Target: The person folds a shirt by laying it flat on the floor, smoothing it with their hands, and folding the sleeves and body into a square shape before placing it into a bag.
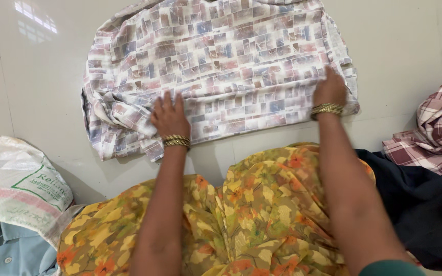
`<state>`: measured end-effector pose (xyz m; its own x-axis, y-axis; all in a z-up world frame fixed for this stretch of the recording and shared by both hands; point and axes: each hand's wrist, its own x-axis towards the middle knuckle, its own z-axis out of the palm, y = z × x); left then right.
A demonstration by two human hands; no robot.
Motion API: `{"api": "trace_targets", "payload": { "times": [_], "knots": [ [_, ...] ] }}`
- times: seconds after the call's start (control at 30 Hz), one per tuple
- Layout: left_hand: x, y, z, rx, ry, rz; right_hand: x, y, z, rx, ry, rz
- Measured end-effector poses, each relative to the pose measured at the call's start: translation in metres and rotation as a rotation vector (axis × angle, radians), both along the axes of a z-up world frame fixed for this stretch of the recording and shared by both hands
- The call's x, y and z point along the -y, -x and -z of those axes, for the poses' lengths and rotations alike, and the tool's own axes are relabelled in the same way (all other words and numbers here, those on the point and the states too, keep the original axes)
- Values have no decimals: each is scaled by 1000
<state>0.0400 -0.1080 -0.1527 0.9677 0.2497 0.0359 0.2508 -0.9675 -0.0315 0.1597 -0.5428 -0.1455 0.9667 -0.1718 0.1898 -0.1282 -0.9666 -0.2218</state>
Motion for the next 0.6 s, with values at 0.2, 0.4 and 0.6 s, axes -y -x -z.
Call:
{"api": "trace_targets", "payload": {
  "times": [0.2,0.4,0.6],
  "knots": [
    [-30,1,-27,228,69,45,32,-3,-5,-164,-166,2],
    [-29,-2,-58,332,143,-53,39,-11,-14,0,-233,119],
    [-26,-21,-48,356,147,-70,27,-15,15,145,-281,-23]
  ]
}}
